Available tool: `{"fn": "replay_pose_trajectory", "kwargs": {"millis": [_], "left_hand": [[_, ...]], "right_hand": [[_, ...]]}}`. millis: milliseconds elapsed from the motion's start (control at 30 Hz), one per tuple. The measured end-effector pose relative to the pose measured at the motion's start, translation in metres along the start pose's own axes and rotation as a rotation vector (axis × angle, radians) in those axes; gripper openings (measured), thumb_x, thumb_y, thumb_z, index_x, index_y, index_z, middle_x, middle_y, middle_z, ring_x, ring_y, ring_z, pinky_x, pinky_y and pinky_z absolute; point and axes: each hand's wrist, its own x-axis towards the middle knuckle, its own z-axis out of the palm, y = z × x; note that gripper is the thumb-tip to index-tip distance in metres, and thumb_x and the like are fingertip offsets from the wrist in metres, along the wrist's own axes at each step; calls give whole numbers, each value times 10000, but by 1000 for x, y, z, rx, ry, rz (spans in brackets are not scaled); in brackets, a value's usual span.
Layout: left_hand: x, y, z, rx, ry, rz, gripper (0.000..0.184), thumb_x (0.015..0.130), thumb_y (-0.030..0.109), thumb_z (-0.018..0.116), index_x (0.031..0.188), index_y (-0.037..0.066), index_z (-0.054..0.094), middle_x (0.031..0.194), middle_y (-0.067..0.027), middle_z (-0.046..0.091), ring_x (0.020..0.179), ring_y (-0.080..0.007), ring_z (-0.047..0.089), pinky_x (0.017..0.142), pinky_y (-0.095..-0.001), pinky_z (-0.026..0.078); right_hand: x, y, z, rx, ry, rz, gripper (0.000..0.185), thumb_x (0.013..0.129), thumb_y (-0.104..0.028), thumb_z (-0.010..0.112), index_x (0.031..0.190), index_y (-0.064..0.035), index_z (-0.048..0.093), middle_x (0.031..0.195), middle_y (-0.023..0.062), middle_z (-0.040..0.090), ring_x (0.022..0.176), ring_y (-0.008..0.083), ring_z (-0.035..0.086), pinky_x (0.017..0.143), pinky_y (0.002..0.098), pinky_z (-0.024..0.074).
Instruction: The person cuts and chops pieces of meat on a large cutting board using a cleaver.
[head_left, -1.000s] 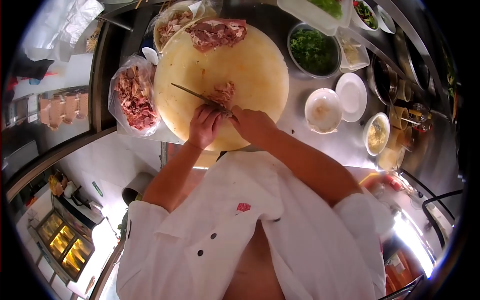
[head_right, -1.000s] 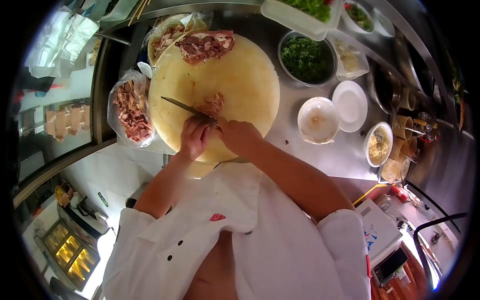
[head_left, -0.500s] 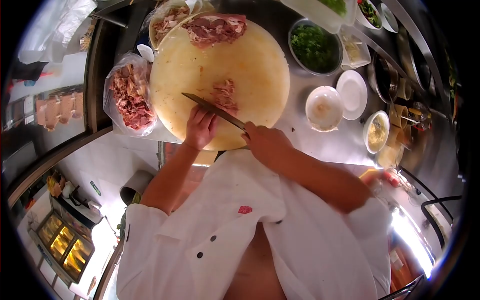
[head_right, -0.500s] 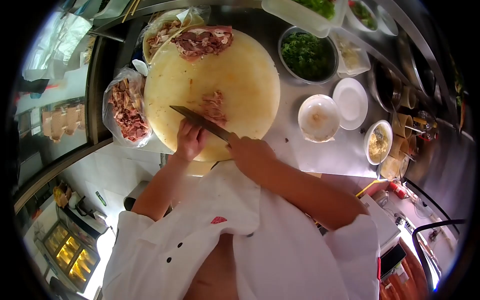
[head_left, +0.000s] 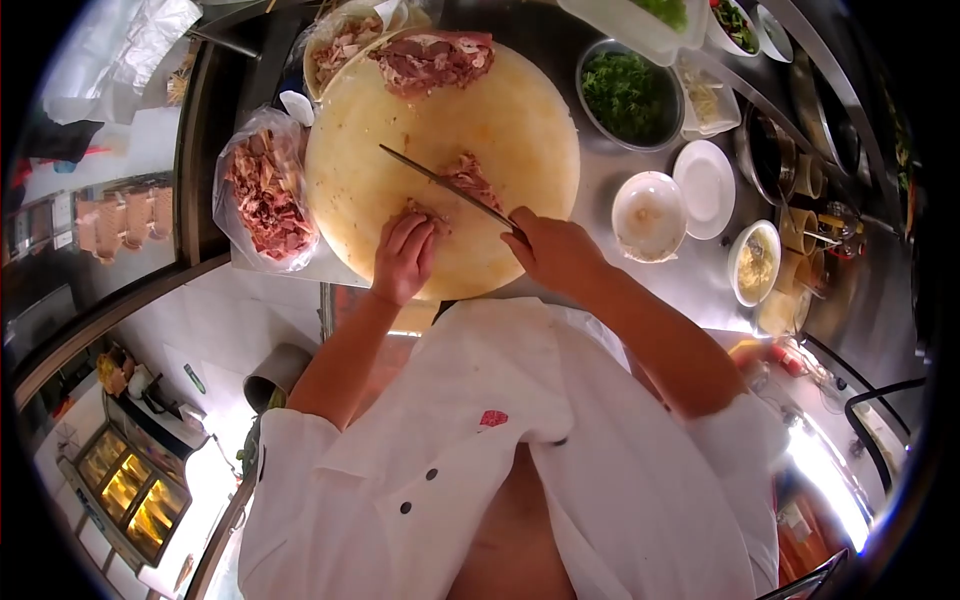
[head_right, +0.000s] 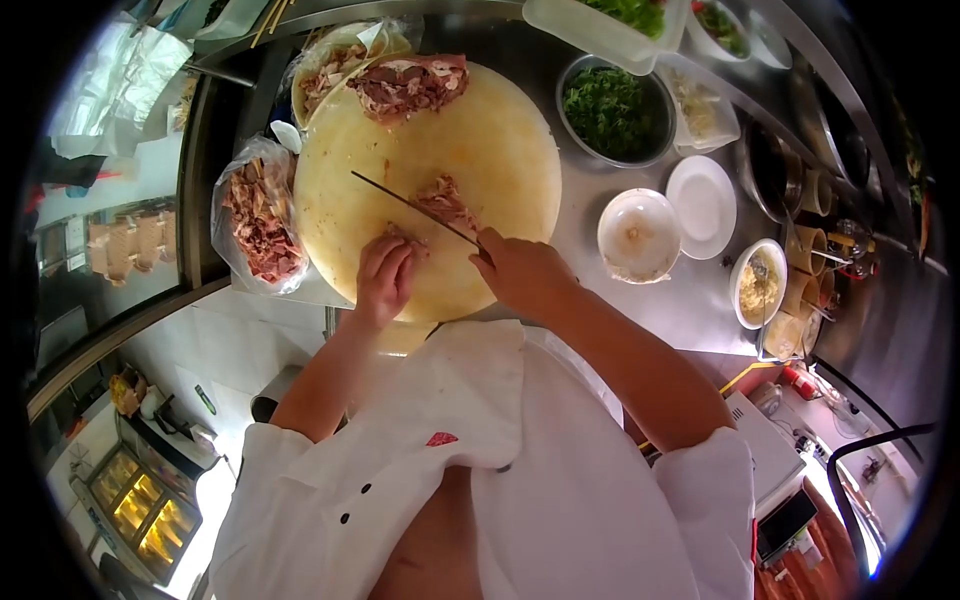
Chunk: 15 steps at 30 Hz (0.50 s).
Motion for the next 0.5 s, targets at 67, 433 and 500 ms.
{"fn": "replay_pose_trajectory", "kwargs": {"millis": [67,433,500], "left_hand": [[0,-2,2,9,12,12,210,894,4,757,1100,21,719,1207,-121,664,1121,-366,646,946,-458,578],[-8,-11,2,45,-77,1,216,894,27,727,1110,19,715,1188,-148,651,1094,-419,615,930,-485,562],[-9,-13,3,44,-71,6,217,896,31,725,1112,19,714,1186,-150,651,1084,-421,612,928,-487,559]], "right_hand": [[-18,-11,-9,-16,-58,45,306,1107,-360,517,1139,-57,544,868,181,731,779,427,714,707,547,557],[-51,-32,0,-44,-140,70,309,1095,-373,554,1135,-67,551,940,175,710,761,415,706,667,540,557],[-52,-34,-4,-36,-183,91,324,1102,-386,518,1189,-75,547,962,174,721,825,403,725,722,538,573]]}}
